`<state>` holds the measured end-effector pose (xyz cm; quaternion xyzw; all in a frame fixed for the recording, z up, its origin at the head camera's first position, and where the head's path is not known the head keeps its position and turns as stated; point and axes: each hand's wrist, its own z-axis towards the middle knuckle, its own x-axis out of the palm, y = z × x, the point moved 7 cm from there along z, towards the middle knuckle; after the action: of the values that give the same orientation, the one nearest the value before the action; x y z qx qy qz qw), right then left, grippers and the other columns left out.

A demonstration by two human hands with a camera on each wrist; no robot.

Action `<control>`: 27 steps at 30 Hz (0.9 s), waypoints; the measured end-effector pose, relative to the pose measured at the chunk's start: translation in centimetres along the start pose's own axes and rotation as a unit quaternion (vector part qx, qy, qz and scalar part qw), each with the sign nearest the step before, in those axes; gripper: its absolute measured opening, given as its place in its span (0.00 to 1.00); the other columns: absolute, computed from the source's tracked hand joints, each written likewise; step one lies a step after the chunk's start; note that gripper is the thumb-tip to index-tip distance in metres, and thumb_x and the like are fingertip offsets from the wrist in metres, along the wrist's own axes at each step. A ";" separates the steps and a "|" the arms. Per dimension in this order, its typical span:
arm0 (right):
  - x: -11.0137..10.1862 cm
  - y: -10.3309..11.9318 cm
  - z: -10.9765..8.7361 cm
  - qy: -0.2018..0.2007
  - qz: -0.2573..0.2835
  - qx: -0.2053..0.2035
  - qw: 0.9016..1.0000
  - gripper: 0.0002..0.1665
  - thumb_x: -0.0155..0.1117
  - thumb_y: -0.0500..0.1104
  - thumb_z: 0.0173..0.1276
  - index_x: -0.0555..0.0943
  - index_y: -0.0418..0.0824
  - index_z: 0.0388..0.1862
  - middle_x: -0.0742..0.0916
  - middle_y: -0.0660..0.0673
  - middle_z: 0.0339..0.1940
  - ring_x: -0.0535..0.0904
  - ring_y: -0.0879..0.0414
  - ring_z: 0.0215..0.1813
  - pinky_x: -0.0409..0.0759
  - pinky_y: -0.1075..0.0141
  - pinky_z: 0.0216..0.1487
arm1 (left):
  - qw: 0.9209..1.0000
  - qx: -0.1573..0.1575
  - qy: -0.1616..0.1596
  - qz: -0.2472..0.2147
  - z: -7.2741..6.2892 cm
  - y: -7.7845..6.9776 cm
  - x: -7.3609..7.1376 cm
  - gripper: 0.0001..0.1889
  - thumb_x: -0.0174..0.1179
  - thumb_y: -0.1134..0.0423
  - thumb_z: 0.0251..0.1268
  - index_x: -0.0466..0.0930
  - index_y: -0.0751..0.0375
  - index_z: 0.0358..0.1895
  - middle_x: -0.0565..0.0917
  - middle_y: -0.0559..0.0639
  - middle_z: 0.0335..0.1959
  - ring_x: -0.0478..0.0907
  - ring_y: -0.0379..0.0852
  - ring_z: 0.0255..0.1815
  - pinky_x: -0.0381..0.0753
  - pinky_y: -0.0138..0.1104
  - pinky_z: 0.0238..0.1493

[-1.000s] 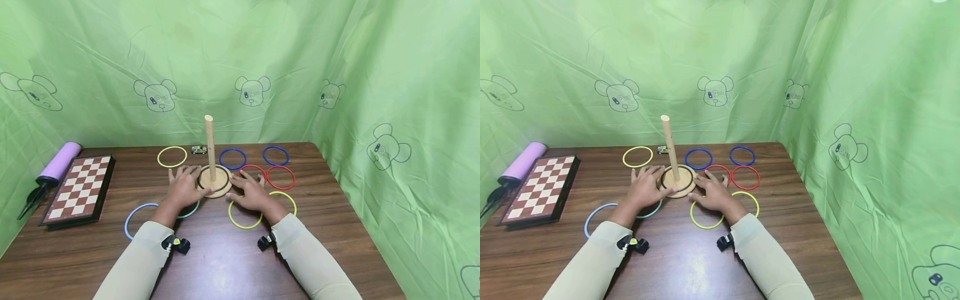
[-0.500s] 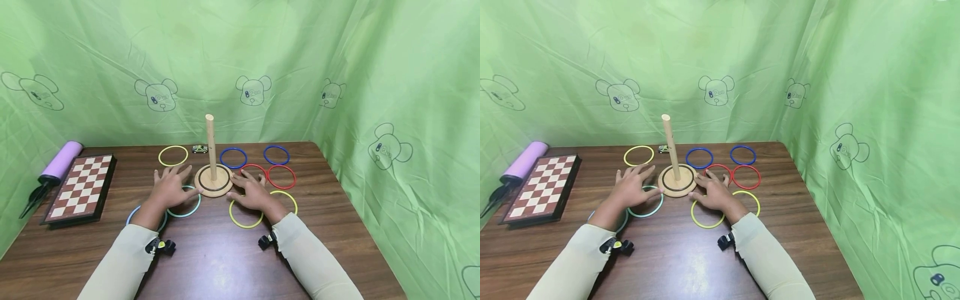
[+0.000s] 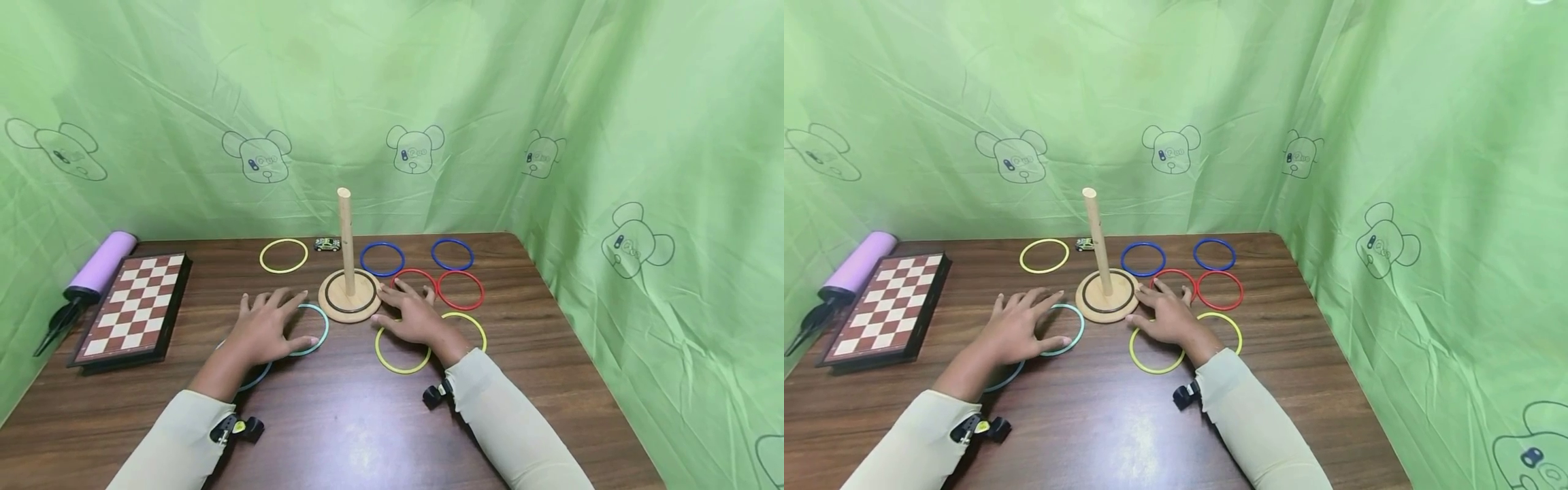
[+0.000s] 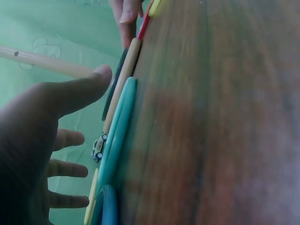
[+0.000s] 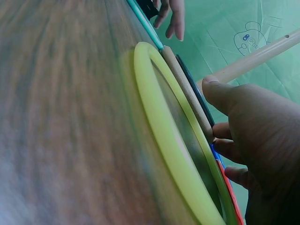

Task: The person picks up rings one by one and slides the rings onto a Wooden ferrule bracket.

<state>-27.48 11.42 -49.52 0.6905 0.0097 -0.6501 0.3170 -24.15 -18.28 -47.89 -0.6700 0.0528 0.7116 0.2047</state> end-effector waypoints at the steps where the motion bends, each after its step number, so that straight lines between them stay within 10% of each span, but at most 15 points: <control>1: 0.0 0.0 0.0 -0.001 0.002 0.000 1.000 0.44 0.64 0.72 0.77 0.73 0.54 0.84 0.75 0.53 0.86 0.56 0.43 0.93 0.44 0.20 0.82 | 1.000 -0.001 0.000 0.004 -0.2 0.1 0.1 0.56 0.65 0.18 0.59 0.68 0.49 0.85 0.73 0.65 0.79 0.71 0.79 0.75 0.51 0.87 0.73; 27: 0.2 -0.1 0.0 0.000 0.003 0.002 1.000 0.43 0.63 0.71 0.78 0.74 0.54 0.84 0.75 0.53 0.85 0.56 0.42 0.93 0.45 0.21 0.81 | 0.998 0.019 0.004 0.056 -2.1 0.0 0.8 0.52 0.64 0.16 0.57 0.75 0.43 0.81 0.76 0.64 0.73 0.72 0.74 0.74 0.58 0.84 0.72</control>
<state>-27.50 11.36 -49.75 0.6908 0.0062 -0.6494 0.3179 -22.19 -18.81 -48.91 -0.6649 0.1048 0.7180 0.1772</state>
